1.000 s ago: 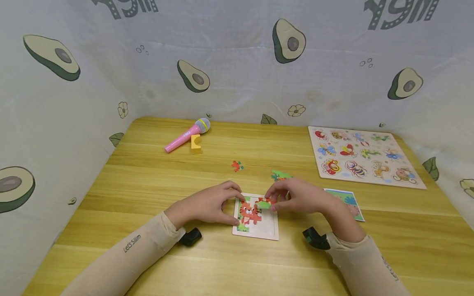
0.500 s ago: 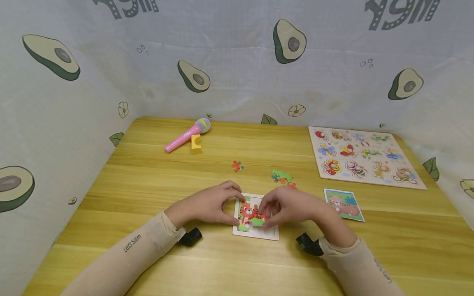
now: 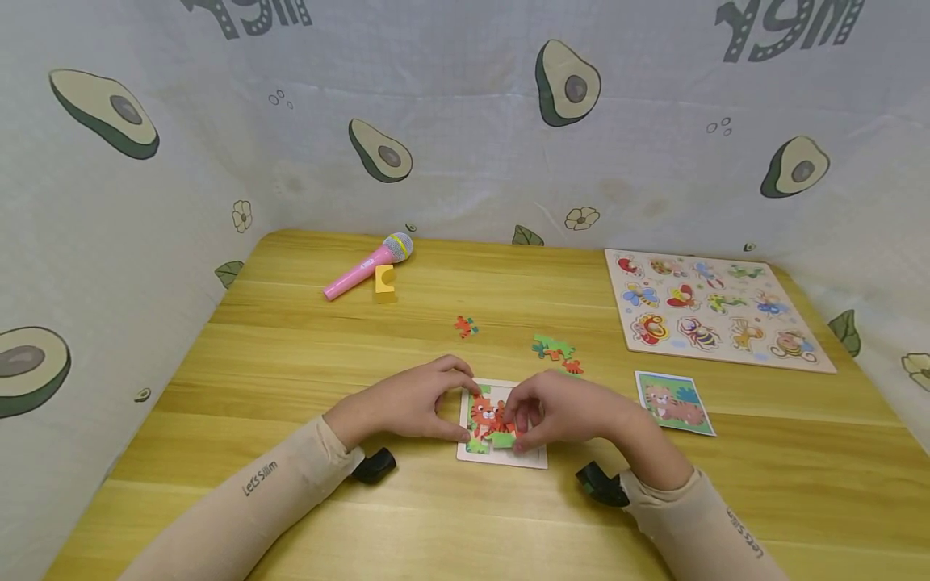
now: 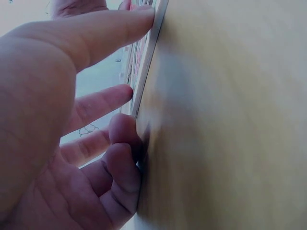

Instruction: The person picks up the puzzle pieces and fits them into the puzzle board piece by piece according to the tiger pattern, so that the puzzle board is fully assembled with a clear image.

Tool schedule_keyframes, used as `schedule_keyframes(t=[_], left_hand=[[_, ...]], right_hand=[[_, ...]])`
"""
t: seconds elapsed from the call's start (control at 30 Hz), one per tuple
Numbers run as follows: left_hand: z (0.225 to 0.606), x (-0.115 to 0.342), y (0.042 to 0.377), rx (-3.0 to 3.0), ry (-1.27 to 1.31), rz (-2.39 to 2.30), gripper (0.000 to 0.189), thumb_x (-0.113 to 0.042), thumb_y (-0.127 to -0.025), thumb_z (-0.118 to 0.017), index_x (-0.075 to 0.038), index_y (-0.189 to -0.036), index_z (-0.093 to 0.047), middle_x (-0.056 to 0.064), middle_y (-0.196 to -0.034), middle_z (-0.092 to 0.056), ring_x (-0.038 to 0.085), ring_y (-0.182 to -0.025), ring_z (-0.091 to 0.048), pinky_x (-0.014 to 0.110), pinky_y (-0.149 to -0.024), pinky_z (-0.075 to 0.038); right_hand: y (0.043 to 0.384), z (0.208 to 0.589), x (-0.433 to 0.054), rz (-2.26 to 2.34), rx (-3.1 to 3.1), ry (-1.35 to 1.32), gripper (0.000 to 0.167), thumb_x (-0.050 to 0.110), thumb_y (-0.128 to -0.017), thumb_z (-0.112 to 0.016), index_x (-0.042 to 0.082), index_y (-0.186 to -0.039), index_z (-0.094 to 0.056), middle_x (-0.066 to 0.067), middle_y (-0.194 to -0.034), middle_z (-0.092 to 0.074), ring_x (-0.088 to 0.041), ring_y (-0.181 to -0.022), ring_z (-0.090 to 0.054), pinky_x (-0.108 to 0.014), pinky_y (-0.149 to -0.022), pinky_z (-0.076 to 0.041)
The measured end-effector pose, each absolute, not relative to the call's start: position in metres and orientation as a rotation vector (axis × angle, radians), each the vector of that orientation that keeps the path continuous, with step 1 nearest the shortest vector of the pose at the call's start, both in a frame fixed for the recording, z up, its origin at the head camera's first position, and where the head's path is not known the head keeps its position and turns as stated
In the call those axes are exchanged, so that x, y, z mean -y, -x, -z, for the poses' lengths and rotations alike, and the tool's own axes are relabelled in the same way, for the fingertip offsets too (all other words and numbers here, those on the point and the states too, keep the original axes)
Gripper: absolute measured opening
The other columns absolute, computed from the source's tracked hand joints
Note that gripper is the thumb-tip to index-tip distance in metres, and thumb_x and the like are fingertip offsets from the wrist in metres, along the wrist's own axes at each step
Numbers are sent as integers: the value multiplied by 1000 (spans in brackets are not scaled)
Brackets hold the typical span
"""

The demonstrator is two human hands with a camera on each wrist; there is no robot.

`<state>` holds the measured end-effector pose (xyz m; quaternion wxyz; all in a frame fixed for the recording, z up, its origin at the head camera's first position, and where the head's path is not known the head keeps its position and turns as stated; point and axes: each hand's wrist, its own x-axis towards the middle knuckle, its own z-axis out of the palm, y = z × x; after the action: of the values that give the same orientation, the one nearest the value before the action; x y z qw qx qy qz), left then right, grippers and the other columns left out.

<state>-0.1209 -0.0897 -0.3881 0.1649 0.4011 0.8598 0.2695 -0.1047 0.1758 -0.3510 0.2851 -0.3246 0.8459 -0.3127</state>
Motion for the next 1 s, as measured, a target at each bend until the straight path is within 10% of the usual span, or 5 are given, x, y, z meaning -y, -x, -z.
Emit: schedule_keyframes(t=[0.23,0.6,1.0], left_hand=[[389,89,121,-2468,-1129,-783,55,-42,-86,-80,-16,-132,-64,-2,-138,-46,8,-82,-54,29,-89,-44],[388,88,121,-2535,-1065,-724,58,-41,-91,-75,-16,-140,-59,5,-149,-41,15,-114,-54,37,-106,-40],[389,89,123,-2523,-1062,-764,54,-38,-91,-75,-15,-138,-61,6,-151,-42,16,-115,-54,38,-106,-39]], right_hand=[[106,352,-177,799,-2312,863,22,25,-83,-85,14,-97,-72,8,-78,-62,-9,-71,-57,-27,-64,-49],[109,357,-176,800,-2396,910,18,16,-86,-82,12,-102,-76,10,-80,-63,-8,-72,-56,-26,-63,-49],[108,358,-173,799,-2381,882,22,17,-84,-84,12,-104,-76,10,-80,-63,-8,-70,-56,-26,-64,-49]])
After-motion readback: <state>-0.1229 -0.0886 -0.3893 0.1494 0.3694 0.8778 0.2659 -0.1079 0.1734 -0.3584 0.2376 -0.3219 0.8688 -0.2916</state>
